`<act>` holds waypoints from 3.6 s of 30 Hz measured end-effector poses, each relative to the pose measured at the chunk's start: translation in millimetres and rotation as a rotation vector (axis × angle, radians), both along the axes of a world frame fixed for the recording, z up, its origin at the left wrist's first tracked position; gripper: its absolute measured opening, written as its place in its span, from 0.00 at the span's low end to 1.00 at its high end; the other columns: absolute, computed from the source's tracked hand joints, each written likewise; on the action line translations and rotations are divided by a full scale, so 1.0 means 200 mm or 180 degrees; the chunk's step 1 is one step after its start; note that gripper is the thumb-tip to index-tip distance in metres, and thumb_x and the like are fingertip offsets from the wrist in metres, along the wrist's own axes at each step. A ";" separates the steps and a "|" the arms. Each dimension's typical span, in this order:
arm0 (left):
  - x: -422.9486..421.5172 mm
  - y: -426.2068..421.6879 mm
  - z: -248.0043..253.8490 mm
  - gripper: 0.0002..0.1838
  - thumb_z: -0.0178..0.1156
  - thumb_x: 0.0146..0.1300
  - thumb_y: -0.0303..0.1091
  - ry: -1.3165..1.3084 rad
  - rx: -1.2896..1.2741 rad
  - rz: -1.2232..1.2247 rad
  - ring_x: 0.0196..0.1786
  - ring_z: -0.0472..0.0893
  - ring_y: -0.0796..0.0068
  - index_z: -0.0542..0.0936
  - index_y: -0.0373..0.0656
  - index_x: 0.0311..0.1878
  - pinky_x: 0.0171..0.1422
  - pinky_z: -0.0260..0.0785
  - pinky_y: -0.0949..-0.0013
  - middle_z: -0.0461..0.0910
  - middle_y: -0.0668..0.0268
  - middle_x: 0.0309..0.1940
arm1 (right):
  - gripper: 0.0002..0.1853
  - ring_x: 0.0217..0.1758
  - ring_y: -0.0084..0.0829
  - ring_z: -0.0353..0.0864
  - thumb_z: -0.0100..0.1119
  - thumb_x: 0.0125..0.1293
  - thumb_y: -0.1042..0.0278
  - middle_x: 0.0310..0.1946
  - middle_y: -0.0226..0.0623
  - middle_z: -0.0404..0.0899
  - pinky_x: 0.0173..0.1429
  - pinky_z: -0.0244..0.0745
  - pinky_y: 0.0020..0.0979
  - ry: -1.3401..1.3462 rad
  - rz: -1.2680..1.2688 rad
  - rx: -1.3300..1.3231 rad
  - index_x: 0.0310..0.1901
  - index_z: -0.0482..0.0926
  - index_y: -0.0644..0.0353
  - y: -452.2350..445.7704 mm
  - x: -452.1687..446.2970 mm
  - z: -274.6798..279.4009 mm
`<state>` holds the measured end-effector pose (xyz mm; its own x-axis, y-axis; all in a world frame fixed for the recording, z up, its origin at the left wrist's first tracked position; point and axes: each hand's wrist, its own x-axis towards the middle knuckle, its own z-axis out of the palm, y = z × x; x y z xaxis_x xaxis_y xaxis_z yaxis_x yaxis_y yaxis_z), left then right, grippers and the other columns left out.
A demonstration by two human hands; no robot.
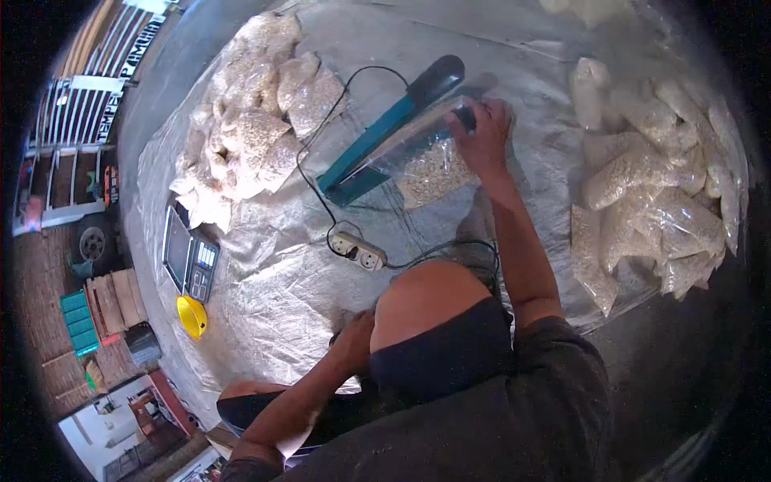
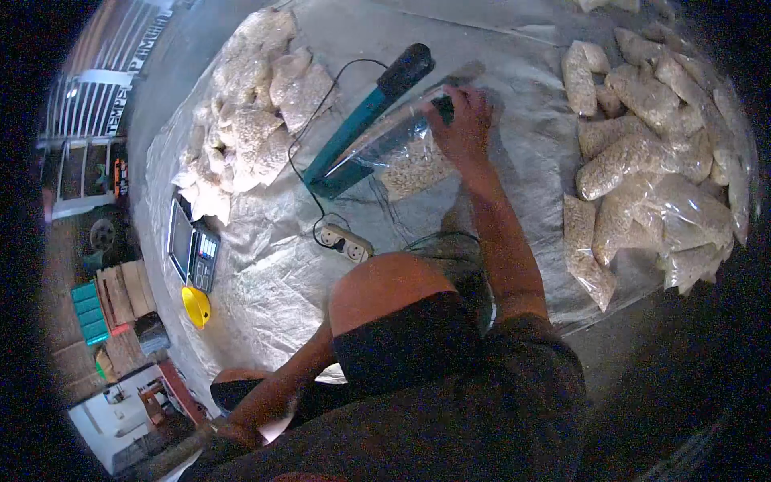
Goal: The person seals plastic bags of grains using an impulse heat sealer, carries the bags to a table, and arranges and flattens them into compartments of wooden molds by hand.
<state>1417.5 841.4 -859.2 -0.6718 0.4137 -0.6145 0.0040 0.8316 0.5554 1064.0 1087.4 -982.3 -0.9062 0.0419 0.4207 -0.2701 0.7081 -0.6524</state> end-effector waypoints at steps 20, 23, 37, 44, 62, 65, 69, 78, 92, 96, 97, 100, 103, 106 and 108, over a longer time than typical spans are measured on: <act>-0.63 0.05 -0.04 0.31 0.54 0.78 0.55 -0.0010 0.0485 0.1644 0.68 0.80 0.45 0.76 0.36 0.69 0.70 0.72 0.53 0.80 0.45 0.64 | 0.15 0.47 0.40 0.86 0.66 0.75 0.54 0.43 0.41 0.87 0.56 0.79 0.40 -0.0833 0.0935 -0.1580 0.47 0.84 0.59 0.10 0.21 0.08; -0.62 0.09 -0.08 0.31 0.60 0.75 0.53 0.0171 0.0484 0.1655 0.56 0.83 0.48 0.76 0.37 0.69 0.62 0.74 0.54 0.83 0.47 0.52 | 0.15 0.47 0.34 0.85 0.65 0.76 0.55 0.42 0.39 0.86 0.55 0.79 0.38 -0.0989 0.1184 -0.1853 0.47 0.83 0.61 0.16 0.28 0.14; -1.22 0.48 0.14 0.10 0.65 0.65 0.34 0.2438 0.0794 0.0699 0.47 0.85 0.44 0.84 0.40 0.45 0.51 0.76 0.49 0.85 0.52 0.42 | 0.17 0.57 0.28 0.82 0.69 0.74 0.57 0.49 0.39 0.84 0.64 0.75 0.34 -0.0685 0.1289 -0.1650 0.51 0.78 0.61 0.37 0.39 0.58; -1.20 0.72 0.28 0.08 0.64 0.68 0.37 0.1999 0.0776 0.0175 0.43 0.87 0.50 0.85 0.42 0.43 0.49 0.77 0.50 0.84 0.53 0.37 | 0.36 0.65 0.36 0.79 0.71 0.71 0.49 0.62 0.34 0.79 0.71 0.73 0.39 -0.1349 0.0973 -0.5321 0.73 0.68 0.58 0.50 0.80 -0.01; -1.13 0.61 -0.32 0.42 0.69 0.69 0.51 -0.1777 0.3557 0.2514 0.75 0.73 0.52 0.65 0.40 0.78 0.79 0.64 0.51 0.76 0.53 0.70 | 0.30 0.56 0.33 0.84 0.75 0.66 0.60 0.55 0.40 0.84 0.61 0.80 0.39 -0.2500 0.0720 -0.2497 0.64 0.74 0.65 0.71 0.61 0.46; -1.14 0.78 -0.32 0.43 0.71 0.65 0.52 0.0317 0.1244 0.2489 0.76 0.71 0.48 0.67 0.42 0.77 0.81 0.61 0.49 0.75 0.50 0.71 | 0.32 0.56 0.34 0.85 0.75 0.67 0.58 0.55 0.43 0.83 0.60 0.80 0.39 -0.2159 -0.0024 -0.0919 0.65 0.72 0.67 0.94 0.60 0.15; -1.05 1.08 -0.42 0.44 0.69 0.64 0.54 0.2609 0.1101 0.1011 0.80 0.63 0.41 0.68 0.39 0.76 0.84 0.54 0.45 0.64 0.42 0.78 | 0.34 0.53 0.39 0.86 0.71 0.71 0.55 0.56 0.50 0.83 0.58 0.81 0.39 -0.1943 -0.0683 -0.1034 0.68 0.70 0.69 1.02 0.65 -0.04; -1.10 1.21 -0.61 0.47 0.56 0.69 0.67 0.2896 0.0895 0.0904 0.84 0.55 0.43 0.62 0.47 0.82 0.87 0.43 0.40 0.56 0.51 0.84 | 0.31 0.53 0.42 0.87 0.63 0.77 0.53 0.53 0.51 0.84 0.59 0.80 0.40 -0.1963 -0.0343 -0.0306 0.70 0.70 0.68 0.97 0.69 0.00; -1.12 1.19 -0.73 0.43 0.57 0.67 0.66 0.2572 0.0457 0.0566 0.85 0.55 0.49 0.69 0.48 0.78 0.88 0.38 0.44 0.58 0.52 0.82 | 0.27 0.53 0.42 0.84 0.55 0.81 0.50 0.54 0.50 0.83 0.61 0.78 0.40 -0.2111 -0.0618 -0.0895 0.66 0.75 0.68 0.91 0.70 -0.11; -1.18 1.17 -0.58 0.43 0.63 0.64 0.61 0.2634 0.0942 0.0926 0.84 0.56 0.46 0.69 0.49 0.78 0.87 0.42 0.39 0.59 0.50 0.82 | 0.27 0.56 0.44 0.84 0.56 0.80 0.50 0.54 0.51 0.83 0.64 0.77 0.42 -0.2030 -0.0617 -0.1264 0.64 0.76 0.69 0.92 0.68 -0.19; -1.17 1.17 -0.62 0.42 0.62 0.65 0.61 0.2611 0.0783 0.0792 0.84 0.57 0.45 0.69 0.48 0.78 0.86 0.43 0.39 0.59 0.49 0.82 | 0.27 0.56 0.44 0.85 0.56 0.80 0.50 0.55 0.52 0.84 0.64 0.77 0.43 -0.1951 -0.0595 -0.0952 0.64 0.77 0.69 0.92 0.71 -0.21; -1.19 1.14 -0.70 0.41 0.61 0.67 0.61 0.2591 0.0605 0.0536 0.80 0.62 0.43 0.70 0.46 0.76 0.85 0.48 0.39 0.64 0.47 0.78 | 0.27 0.58 0.47 0.85 0.57 0.80 0.49 0.56 0.52 0.84 0.64 0.78 0.43 -0.1799 -0.0536 -0.0361 0.63 0.78 0.68 0.92 0.66 -0.21; -1.05 1.02 -0.54 0.40 0.61 0.69 0.60 0.1959 0.1182 0.0046 0.74 0.70 0.42 0.70 0.42 0.75 0.80 0.58 0.43 0.72 0.45 0.71 | 0.29 0.59 0.49 0.85 0.60 0.77 0.46 0.57 0.54 0.84 0.65 0.77 0.44 -0.2147 -0.0800 -0.0343 0.62 0.79 0.68 0.90 0.69 -0.18; -0.88 0.54 -0.12 0.39 0.62 0.70 0.57 0.0671 0.1394 -0.1068 0.69 0.75 0.44 0.69 0.39 0.75 0.77 0.63 0.43 0.75 0.45 0.68 | 0.35 0.58 0.50 0.85 0.66 0.71 0.41 0.56 0.56 0.84 0.64 0.78 0.44 -0.2424 -0.0967 0.0054 0.60 0.80 0.70 0.81 0.65 -0.09; -0.70 0.19 0.18 0.41 0.59 0.72 0.60 0.0358 0.1111 -0.0838 0.72 0.74 0.44 0.68 0.36 0.75 0.78 0.63 0.45 0.74 0.43 0.69 | 0.38 0.58 0.51 0.85 0.71 0.66 0.39 0.54 0.58 0.84 0.63 0.78 0.45 -0.2380 -0.0987 0.0413 0.59 0.80 0.71 0.77 0.62 -0.07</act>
